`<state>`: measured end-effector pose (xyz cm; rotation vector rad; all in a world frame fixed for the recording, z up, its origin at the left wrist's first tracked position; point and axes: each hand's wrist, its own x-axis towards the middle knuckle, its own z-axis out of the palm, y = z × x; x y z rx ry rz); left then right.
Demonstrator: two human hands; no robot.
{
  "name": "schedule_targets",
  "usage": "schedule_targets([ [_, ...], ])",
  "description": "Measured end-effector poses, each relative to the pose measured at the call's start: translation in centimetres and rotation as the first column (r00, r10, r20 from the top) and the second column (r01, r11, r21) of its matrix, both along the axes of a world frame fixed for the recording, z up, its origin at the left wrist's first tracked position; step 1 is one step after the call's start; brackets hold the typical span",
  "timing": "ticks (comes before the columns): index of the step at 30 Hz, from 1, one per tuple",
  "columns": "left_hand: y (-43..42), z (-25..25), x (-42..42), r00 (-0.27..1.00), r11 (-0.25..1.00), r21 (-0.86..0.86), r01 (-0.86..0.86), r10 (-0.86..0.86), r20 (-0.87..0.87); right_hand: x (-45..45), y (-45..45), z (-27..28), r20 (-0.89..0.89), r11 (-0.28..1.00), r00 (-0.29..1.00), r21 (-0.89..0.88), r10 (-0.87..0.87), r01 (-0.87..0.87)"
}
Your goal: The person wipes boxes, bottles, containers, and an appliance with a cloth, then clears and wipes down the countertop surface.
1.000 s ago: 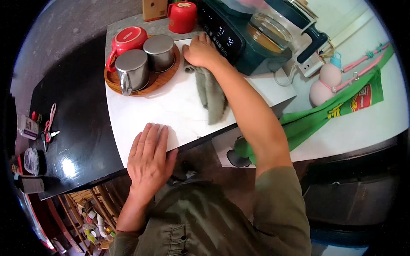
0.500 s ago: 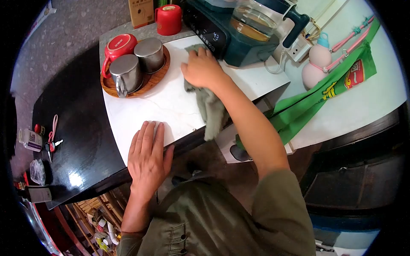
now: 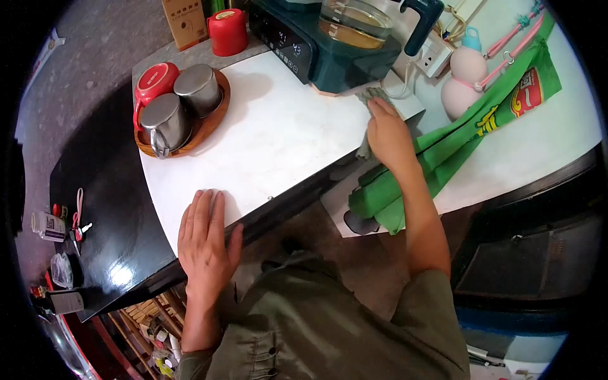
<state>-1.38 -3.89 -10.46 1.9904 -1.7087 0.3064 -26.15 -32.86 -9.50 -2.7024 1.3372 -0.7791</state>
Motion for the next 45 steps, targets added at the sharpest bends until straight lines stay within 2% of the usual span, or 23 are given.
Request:
schedule_targets([
  [3, -0.1, -0.2, 0.0, 1.000, 1.000, -0.015, 0.004, -0.004, -0.010, 0.2, 0.8, -0.6, 0.094, 0.995, 0.995, -0.097, 0.044, -0.034],
  [5, -0.2, -0.1, 0.0, 0.999, 1.000, -0.023, -0.015, 0.015, -0.034, 1.9, 2.8, -0.1, 0.084, 0.985, 0.982, 0.016, 0.169, -0.171],
  [7, -0.2, -0.1, -0.3, 0.998, 1.000, -0.022, -0.004, 0.003, -0.061, 6.9, 5.8, 0.8, -0.007, 0.942, 0.943, 0.041, 0.332, -0.332],
  [9, -0.2, 0.0, -0.2, 0.999, 0.999, -0.033, -0.013, 0.012, -0.037, 10.1, 4.7, 1.3, -0.132, 0.933, 0.923, 0.067, 0.360, -0.354],
  [13, -0.1, 0.0, -0.3, 0.999, 0.999, -0.032, -0.009, 0.008, -0.034, 17.3, 0.7, 0.3, -0.194, 0.934, 0.915, 0.138, 0.353, -0.331],
  [16, -0.1, 0.1, -0.4, 0.999, 1.000, -0.028, -0.015, 0.014, -0.032, 22.4, -1.8, 0.9, -0.213, 0.961, 0.945, 0.178, 0.250, -0.214],
  [22, -0.1, 0.5, -0.4, 1.000, 1.000, 0.012, -0.008, 0.008, -0.017, 26.9, -5.0, 2.1, -0.214, 0.960, 0.961, 0.254, 0.177, -0.120],
  [24, 0.0, 0.8, -0.5, 0.999, 1.000, -0.005, -0.006, 0.006, -0.050, 26.2, -4.8, 2.3, -0.218, 0.964, 0.964, 0.246, 0.155, -0.099],
  [25, 0.2, 0.9, -0.4, 0.999, 1.000, -0.004, 0.000, 0.000, -0.044, 25.2, -4.8, 2.2, -0.225, 0.947, 0.944, 0.268, 0.243, -0.180],
  [27, 0.8, 1.5, 0.2, 0.986, 0.998, 0.028, 0.051, -0.046, -0.162, 22.4, -3.7, 2.5, -0.234, 0.888, 0.878, 0.311, 0.418, -0.340],
  [29, 1.5, 2.2, 1.6, 0.875, 0.990, -0.026, 0.137, -0.134, -0.464, 18.1, -1.1, 3.5, -0.283, 0.812, 0.784, 0.393, 0.553, -0.431],
  [30, 1.6, 2.9, 2.5, 0.855, 0.992, -0.045, 0.119, -0.125, -0.504, 15.0, 0.7, 2.4, -0.224, 0.833, 0.806, 0.230, 0.549, -0.503],
  [31, 1.6, 3.4, 3.7, 0.914, 0.997, -0.050, 0.056, -0.071, -0.400, 11.9, 2.4, 1.3, -0.160, 0.827, 0.813, 0.058, 0.560, -0.559],
  [33, 1.4, 4.2, 7.1, 0.926, 0.997, 0.023, -0.071, 0.075, -0.371, 7.2, 3.7, 1.8, -0.278, 0.854, 0.821, -0.002, 0.499, -0.520],
  [35, 0.2, 3.4, 10.6, 0.946, 0.979, 0.020, -0.202, 0.200, -0.255, 3.3, 2.6, 1.5, -0.273, 0.936, 0.906, -0.045, 0.323, -0.348],
  [38, -2.5, 3.5, 12.3, 0.901, 0.923, 0.086, -0.374, 0.384, -0.202, -1.5, -1.5, -1.3, 0.065, 0.962, 0.980, -0.215, 0.186, -0.169],
  [40, -3.5, 3.5, 12.7, 0.924, 0.947, 0.168, -0.273, 0.307, -0.229, -3.1, -3.0, -2.3, 0.239, 0.960, 0.961, -0.270, 0.138, -0.071],
  [42, -4.1, 4.2, 12.1, 0.902, 0.940, 0.196, -0.281, 0.328, -0.282, -3.0, -3.4, -2.5, 0.409, 0.975, 0.905, -0.222, 0.118, -0.027],
  [44, -4.4, 4.3, 12.1, 0.868, 0.949, 0.185, -0.255, 0.309, -0.388, -1.5, -2.0, -1.4, 0.357, 0.977, 0.921, -0.192, 0.154, -0.090],
  [45, -4.5, 3.9, 12.4, 0.856, 0.937, 0.184, -0.297, 0.347, -0.383, -0.2, -1.0, -0.9, 0.301, 0.978, 0.937, -0.163, 0.177, -0.132],
])
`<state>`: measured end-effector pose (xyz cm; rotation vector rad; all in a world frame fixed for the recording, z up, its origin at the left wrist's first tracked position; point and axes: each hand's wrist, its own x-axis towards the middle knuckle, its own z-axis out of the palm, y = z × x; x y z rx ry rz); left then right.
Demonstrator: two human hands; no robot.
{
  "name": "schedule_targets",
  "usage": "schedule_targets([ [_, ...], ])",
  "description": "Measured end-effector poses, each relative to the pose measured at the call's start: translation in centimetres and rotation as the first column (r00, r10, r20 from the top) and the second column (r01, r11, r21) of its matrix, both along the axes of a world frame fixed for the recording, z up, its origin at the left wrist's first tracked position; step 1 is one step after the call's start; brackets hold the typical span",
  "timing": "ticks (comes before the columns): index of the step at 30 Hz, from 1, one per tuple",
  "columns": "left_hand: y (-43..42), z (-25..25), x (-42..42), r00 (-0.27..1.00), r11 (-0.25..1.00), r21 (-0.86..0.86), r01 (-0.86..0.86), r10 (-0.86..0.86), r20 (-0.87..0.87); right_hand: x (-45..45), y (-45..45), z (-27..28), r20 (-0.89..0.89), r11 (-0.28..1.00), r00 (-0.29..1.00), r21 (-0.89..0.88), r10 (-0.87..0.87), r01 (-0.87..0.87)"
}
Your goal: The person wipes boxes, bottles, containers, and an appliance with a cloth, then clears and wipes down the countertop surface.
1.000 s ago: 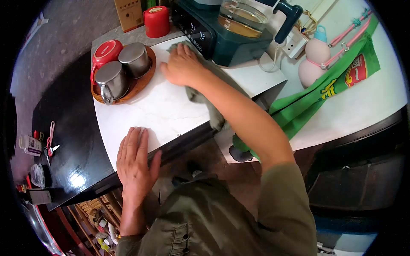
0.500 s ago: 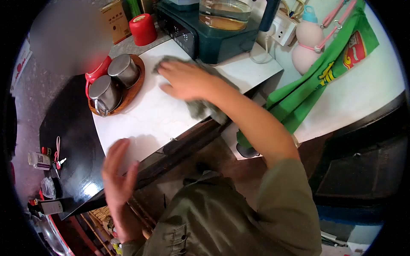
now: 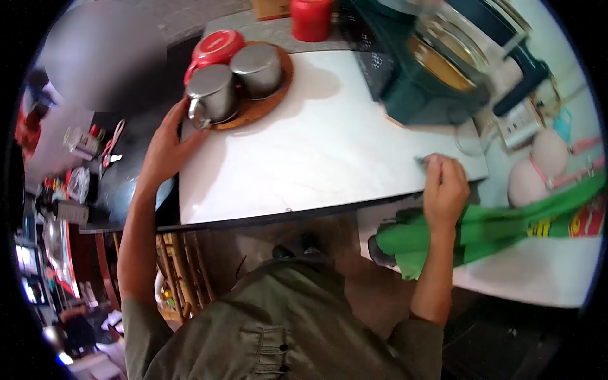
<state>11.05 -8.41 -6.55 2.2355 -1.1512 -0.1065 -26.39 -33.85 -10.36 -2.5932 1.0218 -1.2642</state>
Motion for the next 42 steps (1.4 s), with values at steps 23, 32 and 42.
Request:
schedule_targets([
  [23, 8.7, -2.1, -11.7, 0.680, 0.666, -0.736, -0.119, -0.486, -0.549, 18.4, 18.4, 6.7, 0.699, -0.156, 0.275, 0.485, 0.660, -0.860],
  [32, 15.6, -4.1, -10.2, 0.588, 0.584, -0.693, -0.422, -0.406, -0.700, 26.7, 25.6, 6.8, 0.425, -0.034, 0.145, 0.386, 0.894, -0.922],
  [42, 34.1, -10.9, -6.4, 0.632, 0.104, -0.641, -0.761, -0.104, -0.768, 44.3, 40.3, 9.7, 0.141, 0.009, 0.063, 0.355, 0.988, -0.935],
])
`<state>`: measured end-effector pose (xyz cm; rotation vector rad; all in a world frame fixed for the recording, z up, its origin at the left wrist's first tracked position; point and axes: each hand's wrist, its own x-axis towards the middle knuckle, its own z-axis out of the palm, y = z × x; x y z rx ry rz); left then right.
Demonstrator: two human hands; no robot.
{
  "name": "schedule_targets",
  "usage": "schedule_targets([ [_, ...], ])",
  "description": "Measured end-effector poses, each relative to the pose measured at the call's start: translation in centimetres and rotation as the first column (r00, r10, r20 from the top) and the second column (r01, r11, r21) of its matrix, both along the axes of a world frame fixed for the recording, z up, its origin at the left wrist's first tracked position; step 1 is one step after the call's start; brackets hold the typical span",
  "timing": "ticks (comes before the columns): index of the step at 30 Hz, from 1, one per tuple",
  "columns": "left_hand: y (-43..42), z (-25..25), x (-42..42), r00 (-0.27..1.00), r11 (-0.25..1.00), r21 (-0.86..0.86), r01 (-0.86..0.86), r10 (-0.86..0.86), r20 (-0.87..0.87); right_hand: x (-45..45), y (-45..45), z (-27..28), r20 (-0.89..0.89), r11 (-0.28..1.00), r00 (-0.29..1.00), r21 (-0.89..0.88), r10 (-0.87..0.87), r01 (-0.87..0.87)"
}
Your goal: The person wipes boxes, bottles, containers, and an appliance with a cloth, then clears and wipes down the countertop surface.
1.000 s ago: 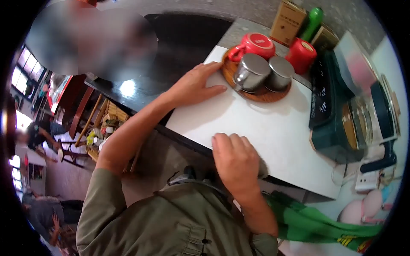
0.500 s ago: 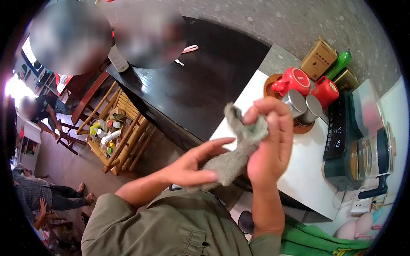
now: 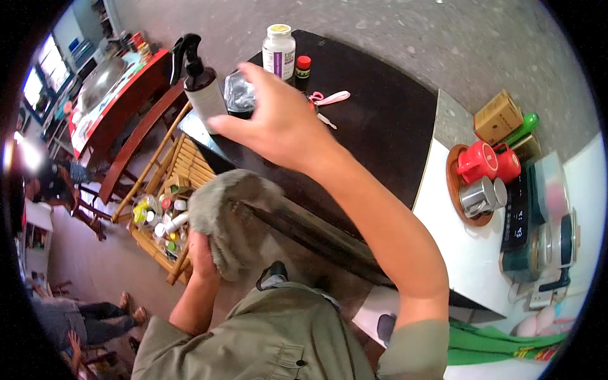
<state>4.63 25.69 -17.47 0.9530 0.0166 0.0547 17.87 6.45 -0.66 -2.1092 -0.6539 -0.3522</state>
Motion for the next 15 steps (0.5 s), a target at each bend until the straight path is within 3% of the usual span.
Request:
schedule_targets([
  [1, 2.5, -1.8, 0.2, 0.997, 0.993, 0.090, -0.076, 0.077, -0.005, 2.4, 1.8, -1.0, 0.205, 0.996, 0.977, -0.062, -0.052, 0.066],
  [2, 4.6, -3.2, 0.7, 0.990, 0.975, 0.174, -0.139, 0.141, 0.003, 3.1, 3.5, 0.0, 0.155, 0.974, 0.982, -0.181, -0.111, 0.139],
  [4, 5.6, -3.7, 2.1, 0.929, 0.914, 0.170, -0.368, 0.370, 0.024, 5.5, 6.2, 0.0, 0.007, 0.987, 0.994, -0.116, -0.111, 0.111],
  [5, 6.1, -2.9, 3.1, 0.940, 0.935, 0.099, -0.340, 0.337, 0.049, 5.8, 7.1, 0.4, -0.066, 0.972, 0.985, -0.187, -0.160, 0.145],
  [6, 6.4, -1.4, 3.8, 0.947, 0.949, 0.026, -0.315, 0.312, 0.071, 6.4, 7.6, 0.2, -0.039, 0.946, 0.984, -0.284, -0.174, 0.156],
  [8, 5.1, 2.1, 5.3, 0.841, 0.844, 0.050, -0.533, 0.536, -0.080, 7.4, 8.3, -1.0, 0.084, 0.948, 0.977, -0.237, -0.197, 0.212],
  [9, 5.7, 1.9, 6.8, 0.840, 0.842, -0.010, -0.539, 0.538, 0.075, 6.9, 8.2, -0.9, 0.112, 0.956, 0.978, -0.216, -0.178, 0.199],
  [10, 5.6, 2.1, 7.5, 0.817, 0.819, 0.027, -0.574, 0.569, 0.095, 6.5, 8.0, -0.9, 0.143, 0.964, 0.978, -0.194, -0.154, 0.180],
  [12, 6.1, 1.1, 9.0, 0.770, 0.680, 0.361, -0.638, 0.548, 0.328, 4.4, 6.8, 0.5, 0.221, 0.995, 0.973, -0.048, -0.071, 0.084],
  [13, 5.2, 1.8, 9.4, 0.778, 0.694, 0.354, -0.627, 0.535, 0.329, 2.3, 5.5, 2.6, 0.067, 0.999, 0.997, -0.040, -0.024, 0.026],
  [14, 4.1, 3.1, 9.7, 0.859, 0.868, 0.073, -0.490, 0.468, 0.207, 1.1, 4.5, 3.3, 0.074, 0.998, 0.996, -0.043, -0.041, 0.044],
  [15, 3.2, 3.9, 10.0, 0.930, 0.920, -0.232, -0.316, 0.349, 0.115, 0.0, 3.6, 3.7, 0.022, 0.994, 0.995, 0.062, 0.093, -0.094],
])
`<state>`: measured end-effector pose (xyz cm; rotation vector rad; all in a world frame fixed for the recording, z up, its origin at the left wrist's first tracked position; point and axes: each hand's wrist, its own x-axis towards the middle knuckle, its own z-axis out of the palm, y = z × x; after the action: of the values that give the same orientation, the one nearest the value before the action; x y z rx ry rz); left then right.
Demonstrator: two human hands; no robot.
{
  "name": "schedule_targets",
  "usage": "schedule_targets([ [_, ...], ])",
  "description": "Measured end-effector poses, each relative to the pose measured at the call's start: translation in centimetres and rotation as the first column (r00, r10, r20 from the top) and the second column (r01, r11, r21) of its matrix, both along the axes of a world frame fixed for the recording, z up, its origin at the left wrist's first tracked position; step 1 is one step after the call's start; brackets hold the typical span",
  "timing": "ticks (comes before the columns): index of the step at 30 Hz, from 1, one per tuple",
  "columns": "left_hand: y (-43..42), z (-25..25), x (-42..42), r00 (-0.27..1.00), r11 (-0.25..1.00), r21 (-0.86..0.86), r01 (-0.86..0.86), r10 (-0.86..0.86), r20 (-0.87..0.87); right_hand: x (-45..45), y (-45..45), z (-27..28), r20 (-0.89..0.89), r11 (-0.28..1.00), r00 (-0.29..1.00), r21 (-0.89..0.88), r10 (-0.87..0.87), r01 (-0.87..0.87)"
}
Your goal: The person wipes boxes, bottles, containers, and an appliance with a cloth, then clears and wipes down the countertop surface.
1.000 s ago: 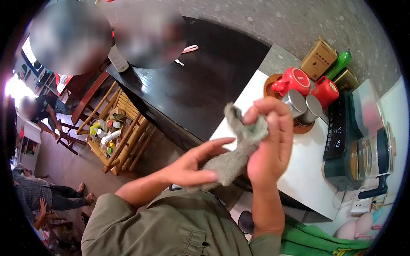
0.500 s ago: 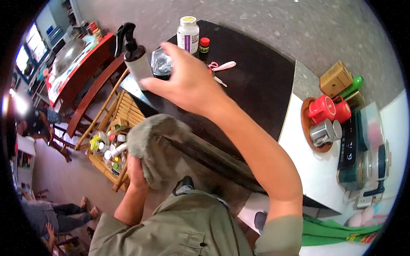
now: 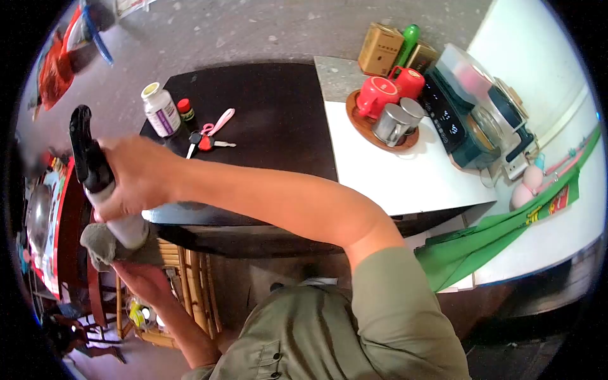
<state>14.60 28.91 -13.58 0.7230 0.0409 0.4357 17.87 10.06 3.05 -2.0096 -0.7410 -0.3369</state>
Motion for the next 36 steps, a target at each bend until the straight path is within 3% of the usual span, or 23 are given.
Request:
schedule_targets([
  [1, 0.3, -0.4, 0.2, 0.646, 0.764, 0.034, 0.645, -0.568, 0.510, -0.9, -0.6, 0.1, -0.046, 0.985, 0.989, 0.109, 0.141, -0.136],
  [3, -3.6, 0.7, -1.7, 0.819, 0.832, -0.061, 0.551, -0.525, 0.230, -2.5, -1.5, -1.8, 0.080, 0.978, 0.987, 0.143, 0.141, -0.152],
  [4, -5.3, 1.2, -2.4, 0.810, 0.825, -0.053, 0.563, -0.538, 0.233, -3.6, -2.9, -0.9, -0.009, 0.994, 0.996, 0.061, 0.087, -0.086],
  [6, -8.1, 1.8, -3.0, 0.837, 0.837, -0.092, 0.539, -0.545, -0.054, -3.7, -6.1, -0.9, -0.052, 0.998, 0.996, 0.014, 0.069, -0.069],
  [7, -8.1, 1.4, -2.7, 0.760, 0.758, -0.074, 0.648, -0.650, -0.004, -3.6, -7.6, -1.2, -0.080, 0.998, 0.995, 0.010, 0.062, -0.062],
  [9, -9.5, 1.5, -2.4, 0.752, 0.752, -0.011, 0.659, -0.660, 0.000, -5.1, -10.8, 0.4, -0.135, 0.998, 0.989, -0.039, -0.054, 0.049],
  [11, -10.4, 1.9, -3.1, 0.802, 0.803, -0.013, 0.596, -0.596, -0.046, -5.7, -14.4, 1.9, -0.093, 0.979, 0.975, -0.037, -0.203, 0.200],
  [13, -10.1, 1.2, -3.5, 0.828, 0.820, 0.118, 0.560, -0.558, -0.049, -5.3, -19.3, 3.6, -0.123, 0.931, 0.923, -0.051, -0.365, 0.361],
  [14, -11.2, 1.1, -3.8, 0.910, 0.891, 0.185, 0.414, -0.404, -0.090, -5.1, -21.7, 4.9, -0.083, 0.888, 0.885, -0.076, -0.458, 0.453],
  [15, -11.2, 0.9, -3.6, 0.915, 0.897, 0.181, 0.403, -0.391, -0.101, -4.1, -24.9, 5.7, -0.003, 0.869, 0.874, -0.117, -0.485, 0.482],
  [16, -11.0, 0.6, -3.2, 0.924, 0.785, 0.516, 0.341, -0.381, -0.032, -2.9, -28.4, 6.2, 0.031, 0.815, 0.828, -0.157, -0.560, 0.558],
  [17, -11.1, 0.5, -3.0, 0.918, 0.581, 0.784, 0.221, -0.394, 0.032, -2.4, -30.9, 6.6, 0.064, 0.677, 0.699, -0.199, -0.713, 0.709],
  [18, -12.2, 1.1, -2.7, 0.930, 0.461, 0.879, 0.124, -0.363, 0.059, -0.1, -35.8, 6.4, 0.092, 0.644, 0.678, -0.239, -0.730, 0.726],
  [19, -13.3, 1.2, -2.0, 0.918, 0.389, 0.918, -0.071, -0.333, 0.213, 1.2, -39.0, 6.6, 0.048, 0.564, 0.590, -0.241, -0.806, 0.790],
  [21, -14.8, 1.7, -1.8, 0.895, 0.307, 0.930, -0.203, -0.328, 0.303, 2.6, -41.9, 6.8, 0.152, 0.437, 0.518, -0.371, -0.842, 0.819],
  [23, -15.6, 1.6, -1.6, 0.907, 0.251, 0.940, -0.231, -0.294, 0.302, 5.6, -47.3, 5.5, 0.173, 0.297, 0.425, -0.489, -0.888, 0.820],
  [24, -15.8, 1.6, -1.6, 0.914, 0.195, 0.947, -0.256, -0.269, 0.303, 6.5, -48.5, 5.0, 0.170, 0.303, 0.431, -0.491, -0.886, 0.817],
  [26, -16.0, 1.7, -1.7, 0.913, 0.183, 0.944, -0.273, -0.260, 0.315, 7.8, -50.2, 3.8, 0.129, 0.186, 0.321, -0.593, -0.938, 0.784],
  [31, -15.8, 1.1, -1.6, 0.900, 0.155, 0.935, -0.318, -0.260, 0.350, 9.5, -52.2, 1.2, 0.030, 0.228, 0.303, -0.587, -0.952, 0.776],
  [34, -15.7, 1.2, -1.6, 0.900, 0.140, 0.935, -0.326, -0.258, 0.353, 10.2, -52.8, 0.9, 0.025, 0.128, 0.179, -0.606, -0.983, 0.785],
  [36, -15.7, 1.1, -1.4, 0.892, 0.167, 0.927, -0.335, -0.259, 0.369, 9.8, -53.2, 1.0, -0.035, 0.171, 0.183, -0.568, -0.982, 0.805],
])
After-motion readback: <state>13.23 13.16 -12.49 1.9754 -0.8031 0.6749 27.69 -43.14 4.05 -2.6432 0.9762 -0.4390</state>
